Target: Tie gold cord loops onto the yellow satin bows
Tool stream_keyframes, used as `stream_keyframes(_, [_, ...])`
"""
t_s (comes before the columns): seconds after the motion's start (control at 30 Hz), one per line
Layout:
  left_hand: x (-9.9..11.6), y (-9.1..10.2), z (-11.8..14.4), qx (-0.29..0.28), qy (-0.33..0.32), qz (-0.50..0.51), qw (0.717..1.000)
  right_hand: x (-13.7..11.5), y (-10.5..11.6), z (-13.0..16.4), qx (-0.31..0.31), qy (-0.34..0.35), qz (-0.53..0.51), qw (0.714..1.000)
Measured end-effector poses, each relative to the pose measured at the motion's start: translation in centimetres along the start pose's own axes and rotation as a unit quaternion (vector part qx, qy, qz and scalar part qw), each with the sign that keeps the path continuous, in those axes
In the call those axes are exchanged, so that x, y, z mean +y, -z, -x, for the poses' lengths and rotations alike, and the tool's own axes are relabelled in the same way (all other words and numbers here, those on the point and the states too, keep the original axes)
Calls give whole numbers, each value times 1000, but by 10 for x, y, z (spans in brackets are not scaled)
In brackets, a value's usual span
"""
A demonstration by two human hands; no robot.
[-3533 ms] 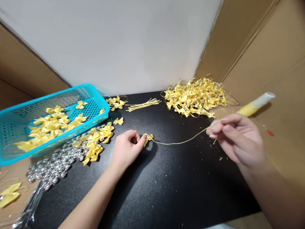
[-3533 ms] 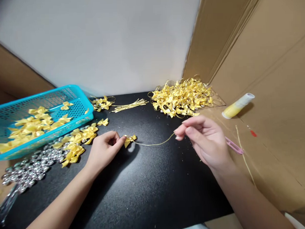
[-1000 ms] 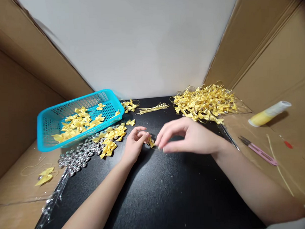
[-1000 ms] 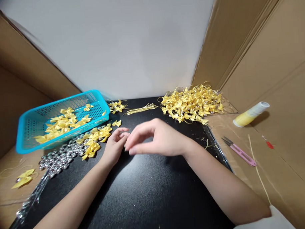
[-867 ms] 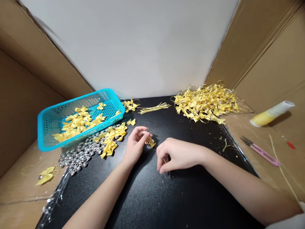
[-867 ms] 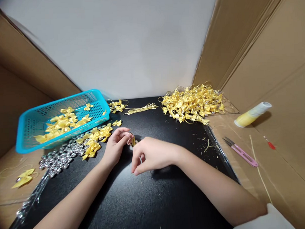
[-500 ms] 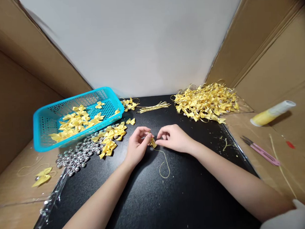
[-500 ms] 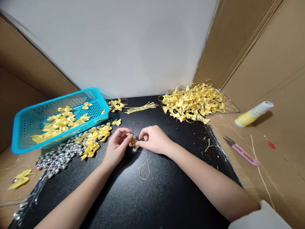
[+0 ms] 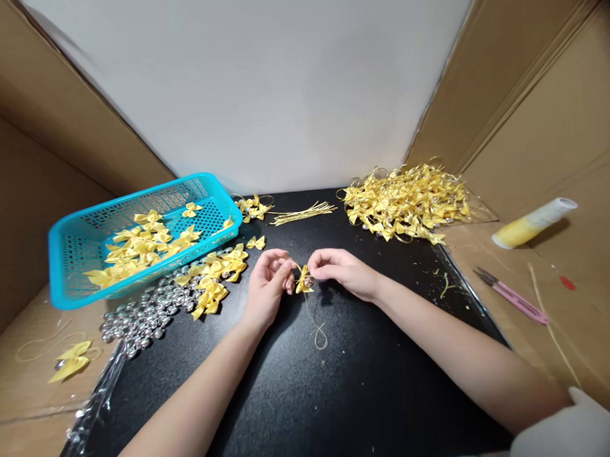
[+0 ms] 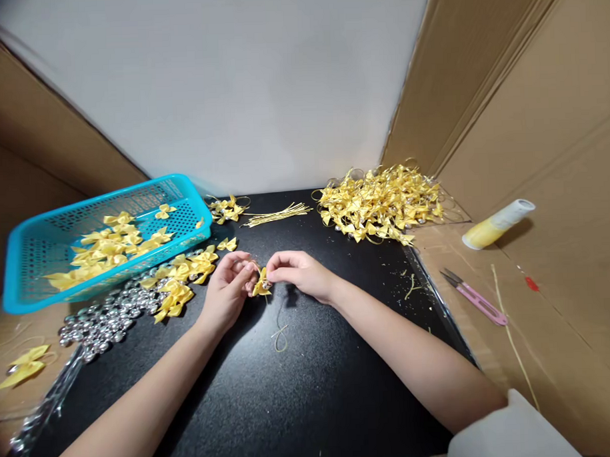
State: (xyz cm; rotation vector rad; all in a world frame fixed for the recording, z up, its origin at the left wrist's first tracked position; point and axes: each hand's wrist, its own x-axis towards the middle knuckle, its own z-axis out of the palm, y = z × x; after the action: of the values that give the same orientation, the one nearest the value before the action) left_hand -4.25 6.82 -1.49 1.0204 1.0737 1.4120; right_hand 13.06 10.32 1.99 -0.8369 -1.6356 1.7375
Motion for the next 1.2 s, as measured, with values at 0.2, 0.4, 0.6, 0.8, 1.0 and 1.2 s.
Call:
stream_keyframes(0.2, [-1,-1,0,-9,12,-12,1000,-15,22,4,-74,3,-129,989])
stream_keyframes(0.4, [0,-3,0,-4,17,-54,998,-35,52,11,-50,52,-218,973])
stream_keyframes(0.6, [1,-4,1,5,26,-99,995,-53,73,20,33,91,-194,976])
stream_keyframes(0.8, [3,-5,2,25,27,-147,988,-66,85,27,107,143,-134,975])
stream_keyframes(1.0, [3,1,2,79,-18,-246,966,-70,98,32,121,159,-102,975])
stream_keyframes(1.2, [6,8,-1,115,-68,-358,924,-75,111,40,170,192,-44,966])
